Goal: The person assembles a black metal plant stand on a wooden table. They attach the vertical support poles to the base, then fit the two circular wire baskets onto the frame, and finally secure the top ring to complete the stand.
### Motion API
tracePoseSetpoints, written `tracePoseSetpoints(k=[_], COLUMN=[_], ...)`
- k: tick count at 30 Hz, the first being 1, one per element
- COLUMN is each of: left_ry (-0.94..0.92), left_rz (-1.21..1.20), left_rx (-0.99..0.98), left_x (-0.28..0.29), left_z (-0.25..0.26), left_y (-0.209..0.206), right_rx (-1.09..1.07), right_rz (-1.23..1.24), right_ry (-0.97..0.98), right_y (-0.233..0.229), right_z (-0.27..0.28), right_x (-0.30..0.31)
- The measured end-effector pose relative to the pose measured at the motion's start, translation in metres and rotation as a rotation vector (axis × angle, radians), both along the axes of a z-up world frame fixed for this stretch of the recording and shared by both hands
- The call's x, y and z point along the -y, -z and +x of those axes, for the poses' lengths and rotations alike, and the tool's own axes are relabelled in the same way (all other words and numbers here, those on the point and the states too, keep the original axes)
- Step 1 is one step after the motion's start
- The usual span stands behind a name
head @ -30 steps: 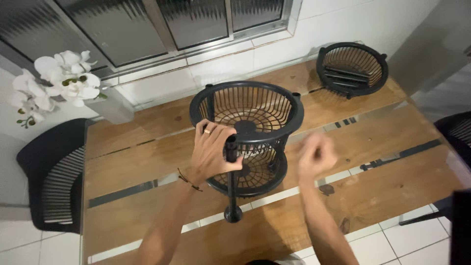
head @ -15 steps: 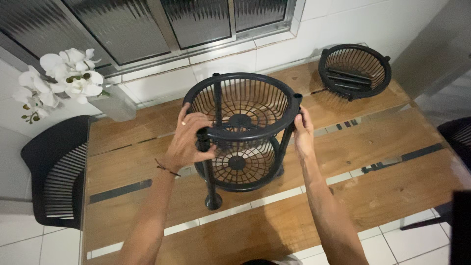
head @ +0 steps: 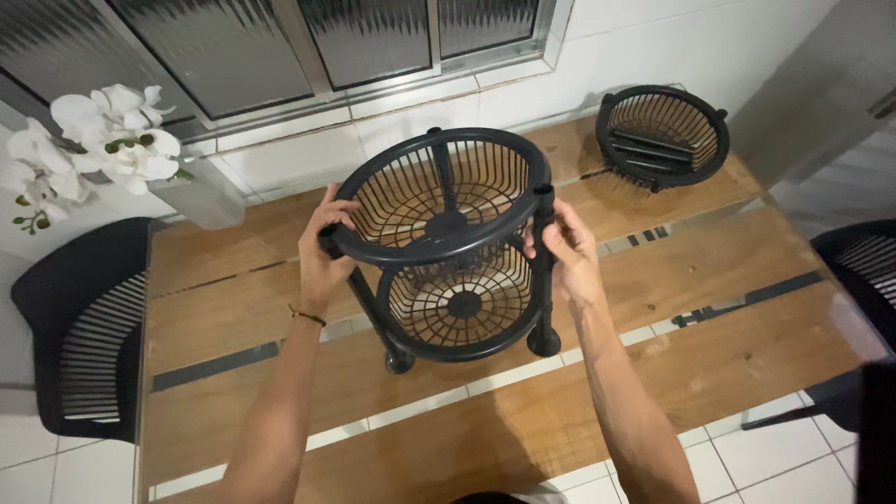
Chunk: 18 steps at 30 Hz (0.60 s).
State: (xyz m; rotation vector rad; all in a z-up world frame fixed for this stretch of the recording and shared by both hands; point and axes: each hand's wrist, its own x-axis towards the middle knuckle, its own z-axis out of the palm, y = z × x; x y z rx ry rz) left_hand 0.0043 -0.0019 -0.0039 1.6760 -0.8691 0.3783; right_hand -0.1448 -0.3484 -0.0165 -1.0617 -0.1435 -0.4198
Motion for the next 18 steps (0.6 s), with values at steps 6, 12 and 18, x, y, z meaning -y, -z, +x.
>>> tracePoseSetpoints(k=[6, 12, 18], left_ry=[0.059, 0.044, 0.269], left_rz=[-0.025, 0.042, -0.236], left_rx=[-0.06, -0.238, -0.618], left_x=[-0.007, -0.015, -0.028], left_z=[0.007, 0.015, 0.02], left_y=[0.009, 0.021, 0.068], right_rx=[-0.005, -0.022, -0.129], right_rz=[-0.106, 0.057, 0.1], right_ry=[0.065, -0.004, 0.056], right_y=[-0.018, -0.015, -0.022], right_z=[-0.016, -0.019, -0.02], right_x=[-0.021, -0.036, -0.055])
